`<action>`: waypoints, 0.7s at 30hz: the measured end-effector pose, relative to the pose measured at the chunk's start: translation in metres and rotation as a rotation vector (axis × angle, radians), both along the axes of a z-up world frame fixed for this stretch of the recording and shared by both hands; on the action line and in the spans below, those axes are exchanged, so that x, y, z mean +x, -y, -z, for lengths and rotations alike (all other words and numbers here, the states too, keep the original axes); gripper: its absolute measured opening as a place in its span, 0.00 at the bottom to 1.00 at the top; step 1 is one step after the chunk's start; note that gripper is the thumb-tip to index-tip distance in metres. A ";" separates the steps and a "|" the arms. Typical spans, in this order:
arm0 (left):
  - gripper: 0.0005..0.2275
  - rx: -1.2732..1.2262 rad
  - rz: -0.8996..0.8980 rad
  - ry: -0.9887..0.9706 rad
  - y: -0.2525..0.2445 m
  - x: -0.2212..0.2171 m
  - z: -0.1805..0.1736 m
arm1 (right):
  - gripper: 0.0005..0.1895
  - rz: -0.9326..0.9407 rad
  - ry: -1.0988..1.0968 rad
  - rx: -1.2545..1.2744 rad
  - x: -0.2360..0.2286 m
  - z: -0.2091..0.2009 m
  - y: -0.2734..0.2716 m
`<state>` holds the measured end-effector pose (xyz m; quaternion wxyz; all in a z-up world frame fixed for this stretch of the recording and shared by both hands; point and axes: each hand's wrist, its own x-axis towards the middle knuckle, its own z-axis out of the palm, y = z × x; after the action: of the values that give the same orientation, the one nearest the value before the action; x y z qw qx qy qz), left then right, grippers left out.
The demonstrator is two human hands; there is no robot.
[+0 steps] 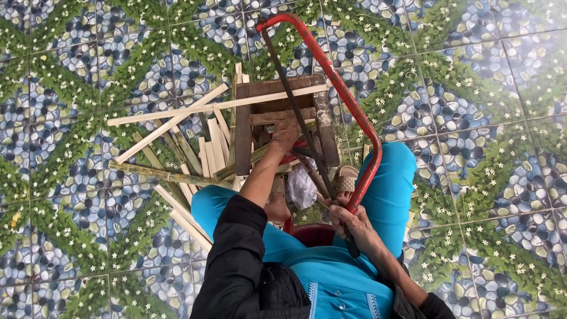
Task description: Sawing thin strips of bamboo using a hand saw on a wooden block
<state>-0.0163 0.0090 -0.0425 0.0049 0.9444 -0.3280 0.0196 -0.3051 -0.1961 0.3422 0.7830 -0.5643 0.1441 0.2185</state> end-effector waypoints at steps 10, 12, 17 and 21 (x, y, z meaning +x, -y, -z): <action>0.18 -0.351 -0.365 -0.480 -0.005 -0.139 -0.199 | 0.12 0.057 -0.009 0.078 0.002 -0.003 -0.001; 0.12 -0.224 -0.281 -0.272 -0.009 -0.157 -0.193 | 0.12 0.045 -0.023 0.081 0.002 -0.006 0.000; 0.15 -0.082 -0.224 -0.378 -0.039 -0.185 -0.236 | 0.13 0.074 -0.027 0.084 -0.001 0.000 0.003; 0.12 -0.280 -0.170 -0.380 -0.055 -0.174 -0.327 | 0.10 0.123 -0.023 0.137 -0.004 0.008 0.002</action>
<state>-0.1907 0.0644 0.2848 0.1955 0.9455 -0.2346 -0.1130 -0.3088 -0.1979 0.3339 0.8299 -0.4972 0.1721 0.1858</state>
